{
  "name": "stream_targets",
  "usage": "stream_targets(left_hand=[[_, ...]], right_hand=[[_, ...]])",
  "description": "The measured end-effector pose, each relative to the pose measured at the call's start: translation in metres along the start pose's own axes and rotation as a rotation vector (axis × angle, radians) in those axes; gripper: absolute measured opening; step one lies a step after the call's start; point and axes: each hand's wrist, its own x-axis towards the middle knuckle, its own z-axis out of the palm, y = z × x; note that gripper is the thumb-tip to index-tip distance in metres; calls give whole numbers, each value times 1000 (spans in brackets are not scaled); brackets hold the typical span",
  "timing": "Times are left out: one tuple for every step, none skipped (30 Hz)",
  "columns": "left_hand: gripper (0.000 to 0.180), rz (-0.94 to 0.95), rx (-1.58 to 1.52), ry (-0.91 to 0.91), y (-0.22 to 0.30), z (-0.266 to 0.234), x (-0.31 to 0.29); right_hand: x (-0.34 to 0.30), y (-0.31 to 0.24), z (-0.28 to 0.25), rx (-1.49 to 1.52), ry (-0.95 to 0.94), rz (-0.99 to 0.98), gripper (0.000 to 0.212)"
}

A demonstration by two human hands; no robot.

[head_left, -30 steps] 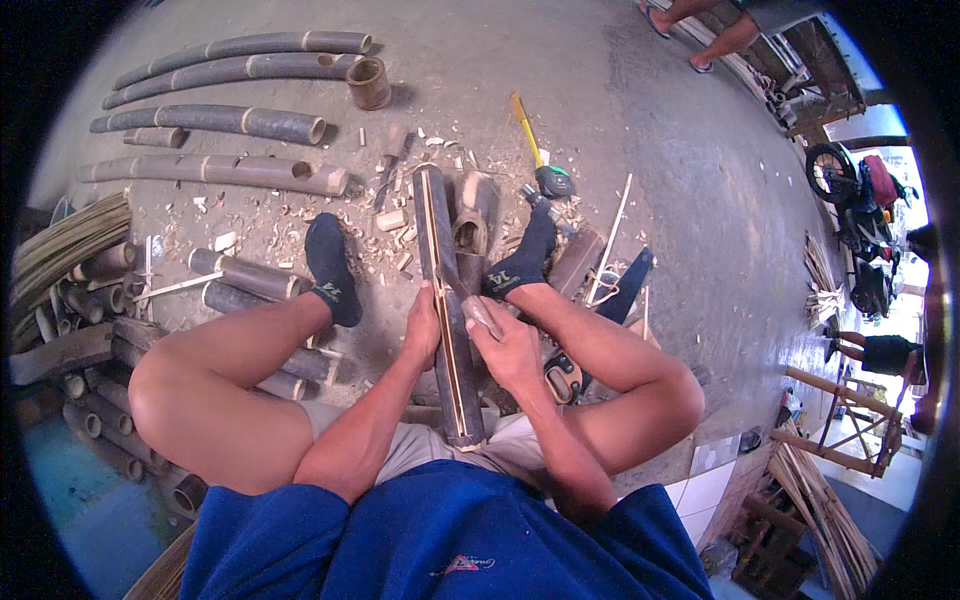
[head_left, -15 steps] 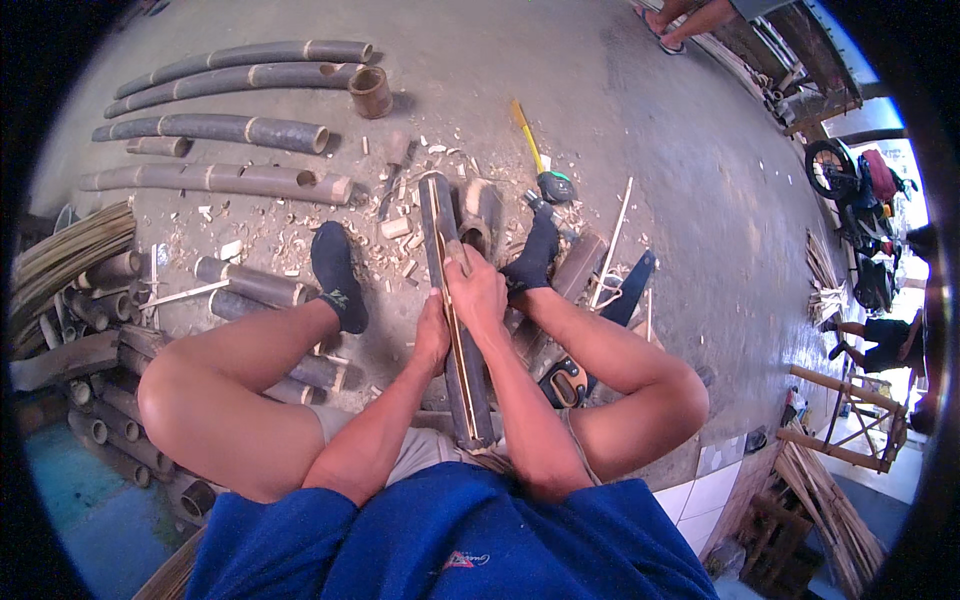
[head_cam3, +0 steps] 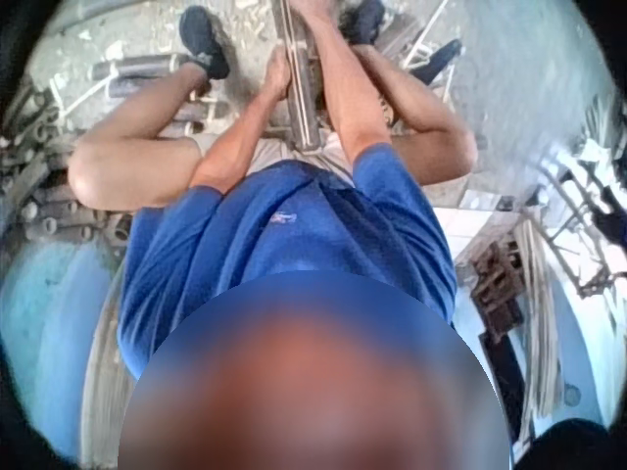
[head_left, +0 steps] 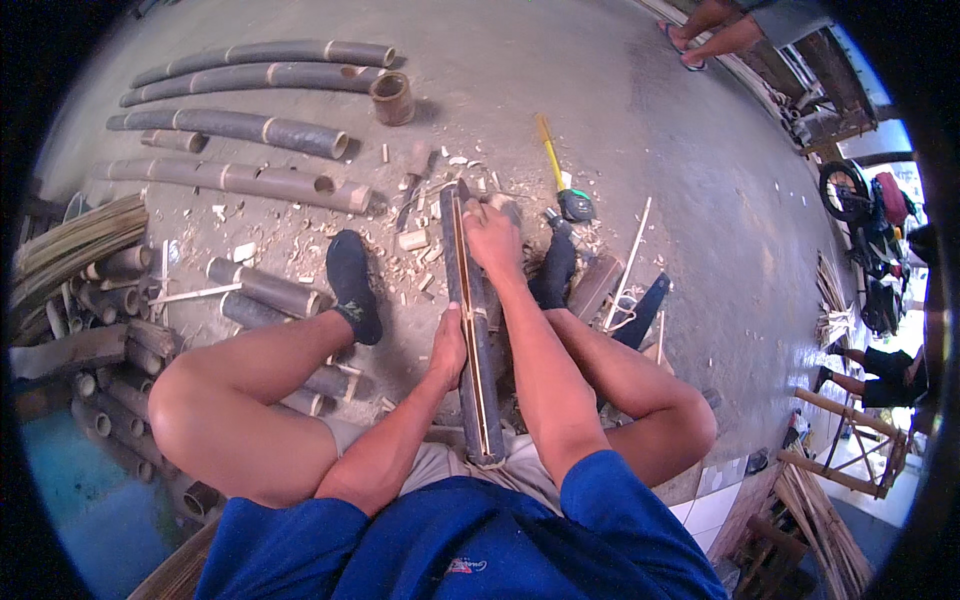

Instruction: The person sits on the floor and uses a knife to split and shape bamboo pieces. They repeatedly split bamboo segments, remove inner material, and smooth the edges with a knife.

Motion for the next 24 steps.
stream_targets(left_hand=[[74, -6, 0, 9, 1, 2, 0], [73, 13, 5, 31, 2, 2, 0], [71, -3, -8, 22, 1, 3, -1], [70, -7, -19, 14, 2, 3, -1], [69, -7, -27, 4, 2, 3, 0], [65, 23, -65, -30, 1, 3, 0], [64, 0, -61, -31, 1, 2, 2], [64, -22, -61, -56, 0, 0, 3], [63, -65, -21, -40, 0, 0, 5], [62, -6, -8, -41, -1, -1, 5], [64, 22, -31, -41, -2, -1, 4], [67, 37, -37, 1, -2, -1, 4], [69, 44, -45, 29, -3, 1, 2], [71, 8, -49, -9, -1, 0, 2], [71, 15, -59, -14, -1, 2, 0], [72, 12, -58, -23, 1, 2, -2], [73, 11, -57, -32, 2, 3, -4], [74, 1, -44, -39, 5, 3, -5], [74, 9, -40, -36, 6, 4, -6], [74, 15, -37, -31, 7, 4, -8], [74, 0, -32, -13, 8, 4, -9], [71, 46, -7, -14, 9, 4, -10], [68, 68, 20, 1, 9, 4, -11], [65, 18, 38, 13, 8, 4, -11]], right_hand=[[-3, 5, -7, 134, 32, -45, 44], [-12, 9, -14, 250, 62, -52, 44], [-30, 18, -24, 401, 9, 37, 44], [-50, 25, -37, 530, -43, 23, 45], [-74, 29, -48, 542, -67, 47, 46], [-99, 34, -60, 564, -92, 55, 48], [-126, 38, -71, 579, -144, 107, 50], [-152, 42, -81, 612, -193, 110, 52], [-175, 45, -88, 555, -225, 139, 56], [-195, 49, -95, 511, -257, 180, 56], [-214, 52, -101, 474, -284, 178, 56], [-229, 53, -103, 428, -270, 170, 55], [-240, 54, -104, 390, -248, 127, 55], [-247, 54, -106, 351, -225, 83, 55], [-253, 54, -108, 321, -227, 72, 55], [-257, 53, -110, 292, -230, 61, 54], [-259, 52, -112, 262, -233, 48, 54], [-261, 50, -113, 279, -267, 112, 53], [-260, 49, -113, 268, -273, 108, 53], [-258, 47, -112, 257, -282, 104, 52], [-255, 46, -110, 245, -290, 100, 52], [-250, 45, -106, 242, -256, 81, 51], [-243, 44, -99, 238, -224, 63, 51], [-237, 44, -93, 238, -204, 53, 50]])
